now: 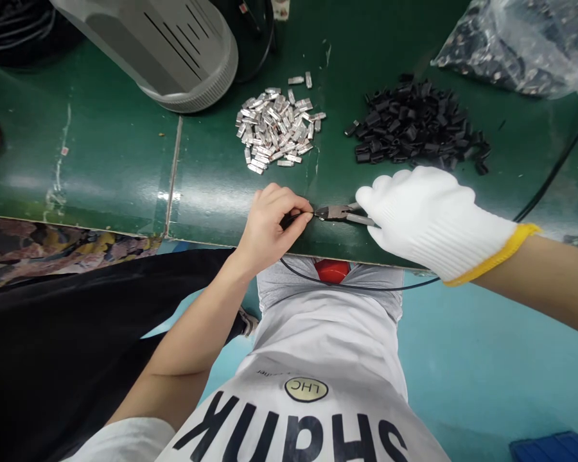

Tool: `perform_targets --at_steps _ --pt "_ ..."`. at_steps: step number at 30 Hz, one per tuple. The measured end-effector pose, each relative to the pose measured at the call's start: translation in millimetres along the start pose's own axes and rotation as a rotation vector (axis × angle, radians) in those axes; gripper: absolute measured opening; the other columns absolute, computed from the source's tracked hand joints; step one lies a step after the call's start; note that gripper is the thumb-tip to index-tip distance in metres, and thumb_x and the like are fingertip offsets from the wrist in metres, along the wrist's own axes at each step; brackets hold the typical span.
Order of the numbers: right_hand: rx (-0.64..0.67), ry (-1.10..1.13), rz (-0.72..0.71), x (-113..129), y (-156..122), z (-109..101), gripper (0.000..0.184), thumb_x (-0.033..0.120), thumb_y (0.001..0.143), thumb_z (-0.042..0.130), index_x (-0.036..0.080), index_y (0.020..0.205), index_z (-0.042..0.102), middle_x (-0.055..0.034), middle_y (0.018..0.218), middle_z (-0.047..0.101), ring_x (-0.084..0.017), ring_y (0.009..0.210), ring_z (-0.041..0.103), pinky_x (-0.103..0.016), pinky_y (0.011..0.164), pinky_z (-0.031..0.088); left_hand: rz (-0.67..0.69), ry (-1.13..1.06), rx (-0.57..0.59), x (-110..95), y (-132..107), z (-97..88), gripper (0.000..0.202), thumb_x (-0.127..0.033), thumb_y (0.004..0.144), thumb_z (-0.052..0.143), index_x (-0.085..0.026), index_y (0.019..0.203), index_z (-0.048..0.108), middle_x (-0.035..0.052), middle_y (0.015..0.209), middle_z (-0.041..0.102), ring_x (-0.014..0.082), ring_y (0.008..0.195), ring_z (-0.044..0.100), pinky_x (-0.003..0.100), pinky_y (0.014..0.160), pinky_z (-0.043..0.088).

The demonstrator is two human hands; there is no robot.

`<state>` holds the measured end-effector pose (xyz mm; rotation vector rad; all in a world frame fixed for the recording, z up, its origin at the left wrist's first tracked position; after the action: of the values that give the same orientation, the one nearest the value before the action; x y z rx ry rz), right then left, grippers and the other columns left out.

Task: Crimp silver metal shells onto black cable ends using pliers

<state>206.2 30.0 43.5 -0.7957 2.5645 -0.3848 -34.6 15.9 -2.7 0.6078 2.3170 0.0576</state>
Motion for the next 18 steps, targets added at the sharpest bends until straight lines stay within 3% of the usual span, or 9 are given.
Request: perform_targets --at_steps 4,13,18 --pt "0.047 -0.001 0.016 -3 3 -3 0.04 0.046 0.1 0.033 0.015 0.102 0.058 -0.0134 0.089 0.056 -0.022 0.077 0.051 -0.034 0.072 0.026 0.006 0.004 0.0 0 0 0.0 0.012 -0.02 0.105 0.058 -0.022 0.096 0.066 0.0013 0.09 0.07 0.0224 0.093 0.059 0.04 0.084 0.037" --pt "0.156 0.032 0.087 -3 5 -10 0.04 0.058 0.095 0.044 0.019 0.099 0.055 -0.0101 0.085 0.052 -0.031 0.074 0.058 -0.039 0.064 0.039 0.01 0.005 0.0 1 0 0.3 0.013 -0.022 0.106 0.057 -0.023 0.097 0.066 0.0012 0.09 0.07 0.0221 0.094 0.059 0.04 0.086 0.037" --pt "0.095 -0.026 0.033 -2 2 -7 0.043 0.056 0.094 0.045 0.016 0.1 0.058 -0.013 0.085 0.055 -0.03 0.074 0.059 -0.038 0.065 0.037 -0.002 0.01 0.006 2 -1 0.5 0.014 -0.024 0.107 0.055 -0.023 0.098 0.066 0.0017 0.091 0.07 0.0226 0.094 0.06 0.041 0.086 0.037"
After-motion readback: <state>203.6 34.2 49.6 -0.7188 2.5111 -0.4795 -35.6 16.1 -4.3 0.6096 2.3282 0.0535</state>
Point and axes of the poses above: each hand's wrist, its own y-axis towards the middle knuckle, its own z-axis out of the palm, x = y × z, the point moved 3 cm from there along y, towards the middle knuckle
